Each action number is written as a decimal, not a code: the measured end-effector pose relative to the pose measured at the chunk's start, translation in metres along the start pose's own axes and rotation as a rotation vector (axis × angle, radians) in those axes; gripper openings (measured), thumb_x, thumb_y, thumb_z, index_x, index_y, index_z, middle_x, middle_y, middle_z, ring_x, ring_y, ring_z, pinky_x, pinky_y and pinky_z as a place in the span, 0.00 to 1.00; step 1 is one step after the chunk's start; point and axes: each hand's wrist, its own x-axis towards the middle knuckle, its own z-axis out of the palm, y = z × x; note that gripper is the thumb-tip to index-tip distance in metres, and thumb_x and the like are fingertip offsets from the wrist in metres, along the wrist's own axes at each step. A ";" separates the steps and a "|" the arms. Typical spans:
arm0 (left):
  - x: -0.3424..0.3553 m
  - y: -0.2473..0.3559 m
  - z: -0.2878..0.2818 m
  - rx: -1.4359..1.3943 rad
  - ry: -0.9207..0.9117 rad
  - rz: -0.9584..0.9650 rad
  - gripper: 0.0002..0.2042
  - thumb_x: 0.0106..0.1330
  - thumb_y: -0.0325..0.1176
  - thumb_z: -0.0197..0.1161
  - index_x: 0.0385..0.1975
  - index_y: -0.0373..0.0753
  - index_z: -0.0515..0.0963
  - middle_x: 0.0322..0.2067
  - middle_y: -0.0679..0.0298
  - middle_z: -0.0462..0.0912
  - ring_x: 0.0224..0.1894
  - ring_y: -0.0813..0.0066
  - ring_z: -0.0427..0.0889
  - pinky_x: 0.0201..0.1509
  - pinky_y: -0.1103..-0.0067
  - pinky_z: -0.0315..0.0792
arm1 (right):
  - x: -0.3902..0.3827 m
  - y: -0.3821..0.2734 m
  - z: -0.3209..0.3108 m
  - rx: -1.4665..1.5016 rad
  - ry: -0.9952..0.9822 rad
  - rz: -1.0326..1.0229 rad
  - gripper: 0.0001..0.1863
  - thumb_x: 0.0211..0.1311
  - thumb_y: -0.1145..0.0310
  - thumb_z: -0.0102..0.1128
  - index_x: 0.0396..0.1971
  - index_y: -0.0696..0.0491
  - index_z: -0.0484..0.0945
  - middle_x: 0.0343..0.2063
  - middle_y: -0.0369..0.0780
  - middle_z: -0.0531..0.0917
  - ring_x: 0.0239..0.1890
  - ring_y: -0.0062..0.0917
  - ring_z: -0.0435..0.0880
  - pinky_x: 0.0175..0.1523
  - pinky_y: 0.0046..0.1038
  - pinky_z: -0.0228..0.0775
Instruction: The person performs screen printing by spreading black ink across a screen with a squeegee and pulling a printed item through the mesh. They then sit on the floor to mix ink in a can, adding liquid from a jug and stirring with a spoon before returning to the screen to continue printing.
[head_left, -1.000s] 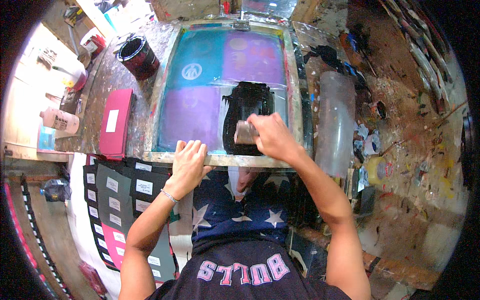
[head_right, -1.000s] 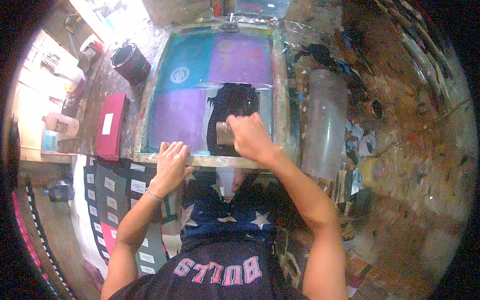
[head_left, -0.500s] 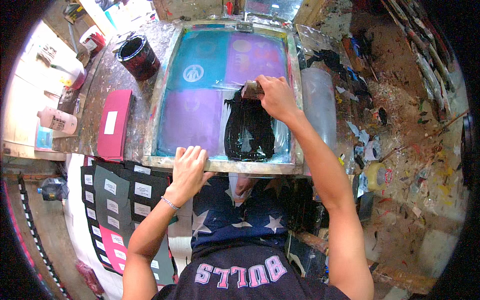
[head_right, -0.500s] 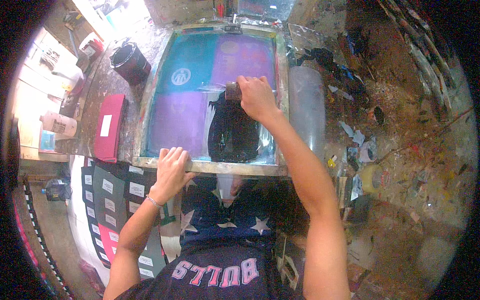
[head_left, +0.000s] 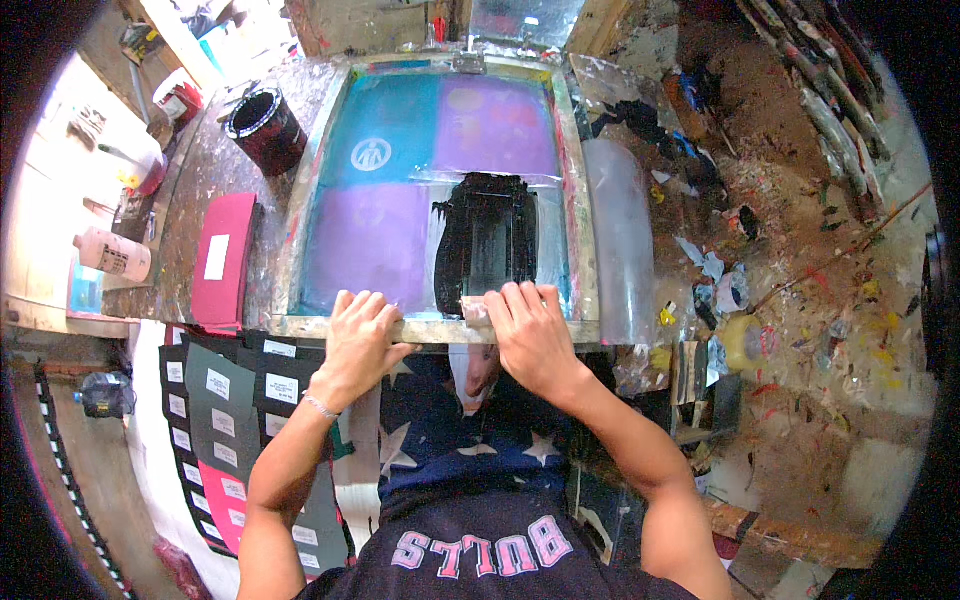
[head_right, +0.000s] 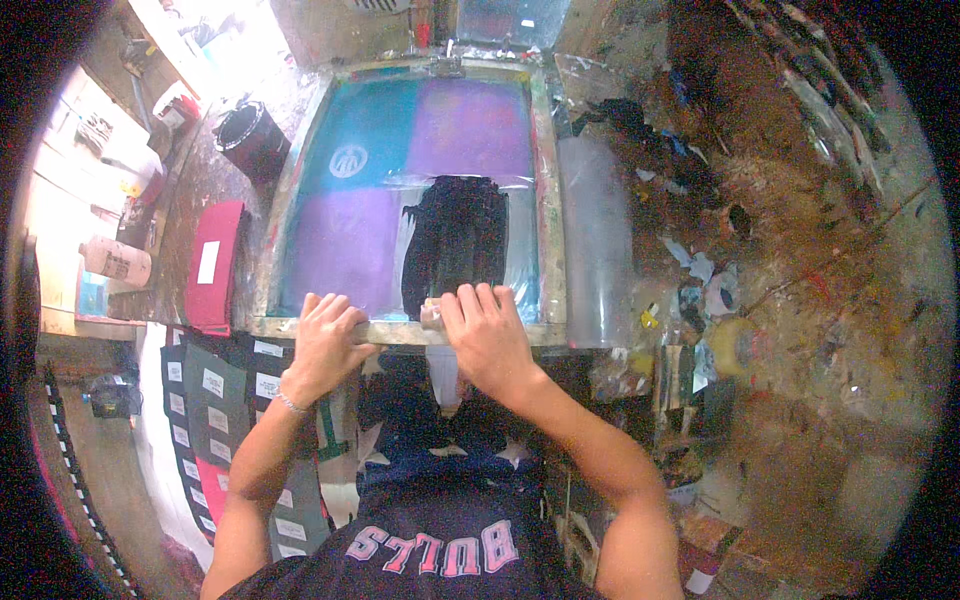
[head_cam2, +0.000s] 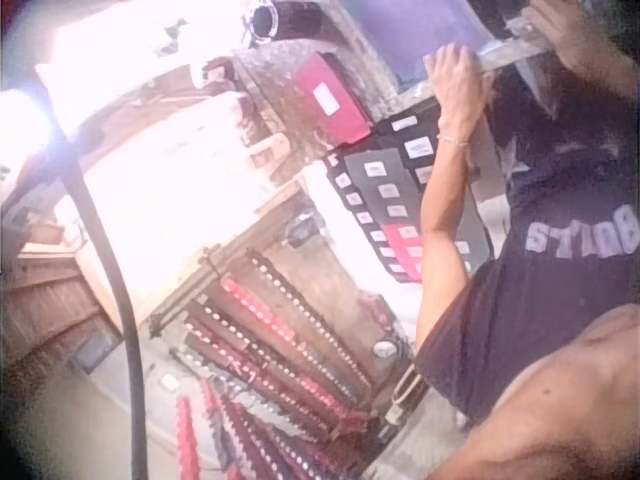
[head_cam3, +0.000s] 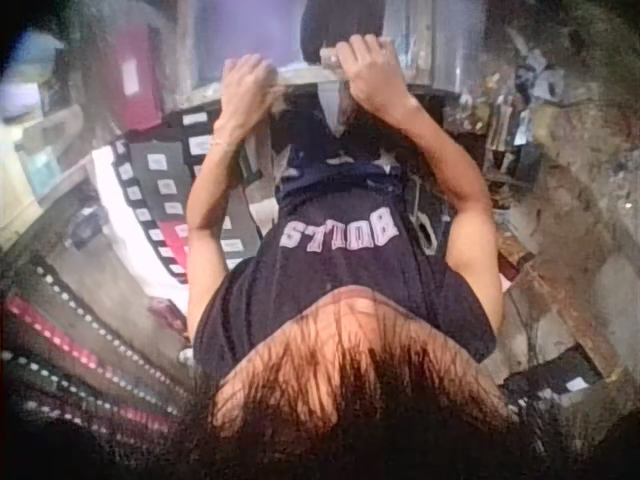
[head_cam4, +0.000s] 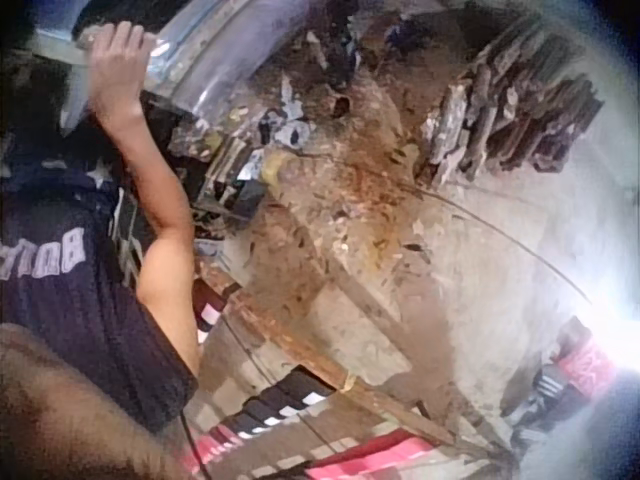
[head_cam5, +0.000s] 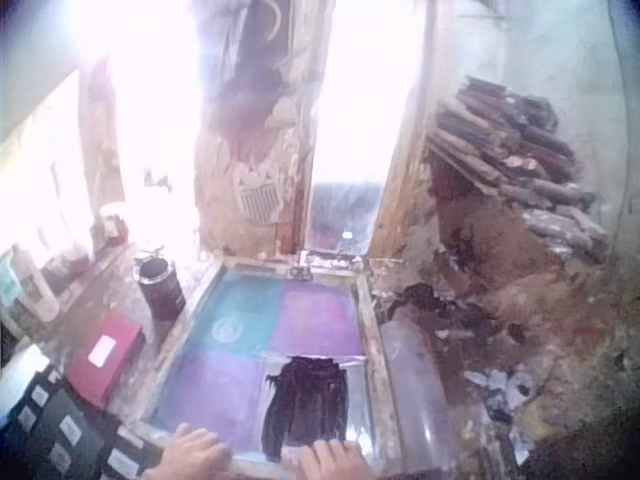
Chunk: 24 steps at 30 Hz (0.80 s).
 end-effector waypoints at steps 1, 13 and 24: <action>0.007 0.001 -0.017 -0.019 0.003 -0.001 0.22 0.43 0.45 0.82 0.34 0.41 0.83 0.34 0.62 0.78 0.44 0.60 0.77 0.54 0.64 0.66 | 0.006 0.002 -0.011 -0.004 0.092 0.015 0.14 0.60 0.58 0.63 0.38 0.52 0.75 0.33 0.41 0.78 0.41 0.35 0.78 0.49 0.38 0.66; 0.044 0.055 0.019 -0.238 0.198 -0.059 0.21 0.69 0.46 0.67 0.54 0.39 0.83 0.56 0.52 0.82 0.62 0.52 0.77 0.68 0.54 0.67 | 0.166 0.031 -0.231 0.166 0.339 0.280 0.34 0.68 0.46 0.60 0.11 0.60 0.77 0.07 0.41 0.74 0.12 0.26 0.71 0.22 0.34 0.65; -0.125 0.041 0.089 -0.254 0.344 -0.617 0.36 0.67 0.46 0.71 0.72 0.38 0.67 0.75 0.43 0.56 0.77 0.44 0.55 0.79 0.51 0.46 | 0.186 0.064 -0.242 0.057 0.446 0.204 0.28 0.74 0.48 0.54 0.32 0.63 0.82 0.24 0.47 0.78 0.28 0.30 0.77 0.39 0.36 0.69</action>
